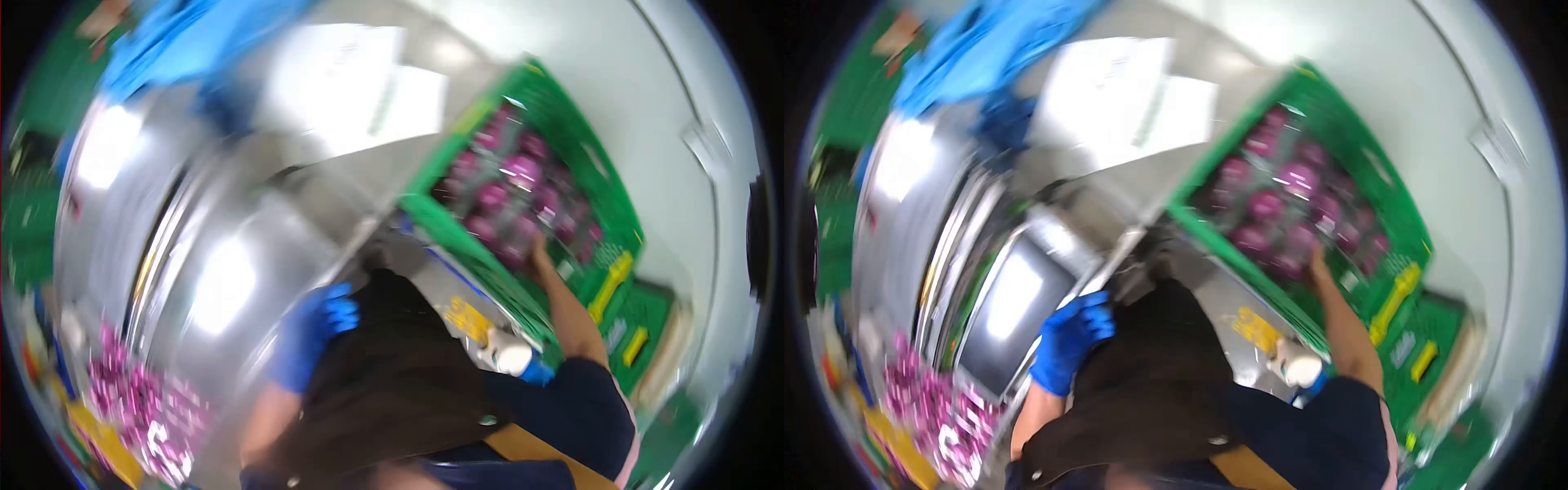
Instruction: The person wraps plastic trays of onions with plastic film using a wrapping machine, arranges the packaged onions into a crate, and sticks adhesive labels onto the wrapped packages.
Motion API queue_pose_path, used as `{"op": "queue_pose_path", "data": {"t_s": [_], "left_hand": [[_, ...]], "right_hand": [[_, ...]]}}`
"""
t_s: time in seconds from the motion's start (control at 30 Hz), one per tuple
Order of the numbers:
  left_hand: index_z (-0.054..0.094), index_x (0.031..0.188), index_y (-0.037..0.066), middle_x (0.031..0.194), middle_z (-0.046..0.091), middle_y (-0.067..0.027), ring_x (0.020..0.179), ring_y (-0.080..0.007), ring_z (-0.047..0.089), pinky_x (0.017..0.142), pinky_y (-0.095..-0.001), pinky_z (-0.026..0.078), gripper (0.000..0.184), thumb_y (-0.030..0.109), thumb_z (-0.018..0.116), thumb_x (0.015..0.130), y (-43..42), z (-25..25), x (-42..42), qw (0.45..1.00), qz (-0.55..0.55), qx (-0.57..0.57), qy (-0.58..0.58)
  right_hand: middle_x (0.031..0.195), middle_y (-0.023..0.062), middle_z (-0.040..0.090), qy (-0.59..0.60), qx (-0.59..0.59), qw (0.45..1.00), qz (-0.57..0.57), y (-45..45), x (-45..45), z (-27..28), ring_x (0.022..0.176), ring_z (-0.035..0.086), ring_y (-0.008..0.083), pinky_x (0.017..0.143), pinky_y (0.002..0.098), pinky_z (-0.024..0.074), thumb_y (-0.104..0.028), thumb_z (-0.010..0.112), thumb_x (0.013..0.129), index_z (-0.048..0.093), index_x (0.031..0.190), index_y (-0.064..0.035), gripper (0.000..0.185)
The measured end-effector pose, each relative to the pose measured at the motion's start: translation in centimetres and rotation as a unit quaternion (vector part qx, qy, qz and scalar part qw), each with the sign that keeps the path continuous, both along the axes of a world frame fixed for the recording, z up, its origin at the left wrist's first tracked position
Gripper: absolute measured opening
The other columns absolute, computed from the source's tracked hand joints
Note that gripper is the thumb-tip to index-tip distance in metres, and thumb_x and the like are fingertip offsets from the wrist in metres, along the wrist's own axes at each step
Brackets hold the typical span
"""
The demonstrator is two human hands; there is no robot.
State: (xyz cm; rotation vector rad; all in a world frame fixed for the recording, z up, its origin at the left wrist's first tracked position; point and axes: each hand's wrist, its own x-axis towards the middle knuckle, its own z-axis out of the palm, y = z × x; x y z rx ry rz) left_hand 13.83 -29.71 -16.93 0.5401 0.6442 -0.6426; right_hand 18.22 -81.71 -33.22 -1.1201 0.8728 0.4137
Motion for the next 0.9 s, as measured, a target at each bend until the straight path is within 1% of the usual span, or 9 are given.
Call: {"op": "queue_pose_path", "data": {"t_s": [0.17,0.3,0.37,0.4,0.53,0.57,0.63,0.8,0.9], "left_hand": [[0.058,0.116,0.000,0.092,0.066,-0.0116,0.084,-0.0206,0.063,0.078,-0.0314,0.049,0.033,0.023,0.044,0.096,8.4,2.6,-3.7,0.973,0.147,0.107,-0.141],[0.057,0.116,-0.001,0.089,0.064,-0.0100,0.080,-0.0183,0.062,0.074,-0.0305,0.049,0.033,0.021,0.047,0.094,23.6,5.5,-11.3,0.747,0.380,0.518,-0.170],[0.056,0.118,0.000,0.080,0.064,-0.0090,0.073,-0.0172,0.061,0.067,-0.0285,0.048,0.035,0.023,0.052,0.092,32.7,5.7,-17.6,0.612,0.507,0.592,-0.137],[0.056,0.117,0.001,0.084,0.065,-0.0082,0.073,-0.0171,0.061,0.065,-0.0265,0.048,0.034,0.023,0.053,0.092,36.8,5.2,-21.2,0.565,0.563,0.600,-0.055],[0.055,0.109,0.001,0.091,0.064,-0.0121,0.071,-0.0213,0.063,0.060,-0.0290,0.050,0.029,0.021,0.057,0.089,56.1,-1.8,-35.4,0.513,0.648,0.562,0.031],[0.055,0.109,0.000,0.091,0.063,-0.0130,0.068,-0.0220,0.062,0.057,-0.0296,0.050,0.030,0.021,0.059,0.088,61.5,-7.6,-39.1,0.368,0.533,0.762,0.014],[0.059,0.103,-0.001,0.084,0.062,-0.0121,0.063,-0.0217,0.061,0.049,-0.0296,0.049,0.029,0.020,0.065,0.084,71.3,-9.8,-43.1,0.503,0.647,0.568,0.073],[0.064,0.092,-0.002,0.077,0.063,-0.0107,0.055,-0.0193,0.058,0.044,-0.0289,0.048,0.023,0.017,0.068,0.079,74.3,-6.8,-37.9,0.568,0.573,0.554,0.208],[0.064,0.087,-0.001,0.080,0.063,-0.0111,0.055,-0.0207,0.058,0.047,-0.0292,0.049,0.019,0.016,0.068,0.078,77.9,-11.5,-39.5,0.578,0.574,0.573,0.092]], "right_hand": [[0.115,0.0144,0.061,0.098,-0.266,0.931,0.229,-6.6,3.2,-2.8,0.102,0.059,0.0297,0.088,0.0464,0.0448,-0.060,0.030,0.093,0.054,0.122,-0.0036,0.068],[0.109,0.0169,0.064,0.162,-0.564,0.715,0.380,-9.5,7.2,1.7,0.100,0.060,0.0326,0.089,0.0484,0.0429,-0.058,0.027,0.094,0.060,0.115,-0.0029,0.068],[0.091,0.0114,0.066,-0.041,-0.723,0.652,0.225,-4.9,9.3,5.3,0.071,0.058,0.0257,0.063,0.0377,0.0452,-0.044,0.036,0.096,0.063,0.108,-0.0012,0.053],[0.098,0.0156,0.067,-0.120,-0.729,0.656,0.153,-3.7,11.3,6.0,0.085,0.061,0.0338,0.078,0.0424,0.0465,-0.045,0.032,0.096,0.064,0.107,-0.0011,0.055],[0.076,0.0009,0.055,-0.349,-0.593,0.725,0.038,16.2,16.6,14.4,0.052,0.041,0.0089,0.048,0.0221,0.0357,-0.034,0.044,0.096,0.063,0.109,-0.0022,0.039],[0.074,0.0004,0.054,-0.360,-0.520,0.772,0.060,19.2,18.3,15.3,0.052,0.040,0.0078,0.048,0.0215,0.0346,-0.033,0.045,0.097,0.062,0.110,-0.0029,0.037],[0.071,-0.0006,0.050,-0.404,-0.452,0.785,0.126,25.7,20.0,17.1,0.050,0.036,0.0059,0.047,0.0208,0.0319,-0.031,0.045,0.097,0.061,0.109,-0.0033,0.034],[0.066,-0.0013,0.047,-0.495,-0.417,0.704,0.294,45.8,17.1,24.2,0.047,0.036,0.0037,0.043,0.0192,0.0278,-0.024,0.045,0.098,0.060,0.098,-0.0021,0.027],[0.063,-0.0017,0.045,-0.546,-0.366,0.656,0.371,57.2,15.2,27.4,0.047,0.036,0.0038,0.042,0.0190,0.0277,-0.021,0.045,0.098,0.059,0.094,-0.0015,0.024]]}}
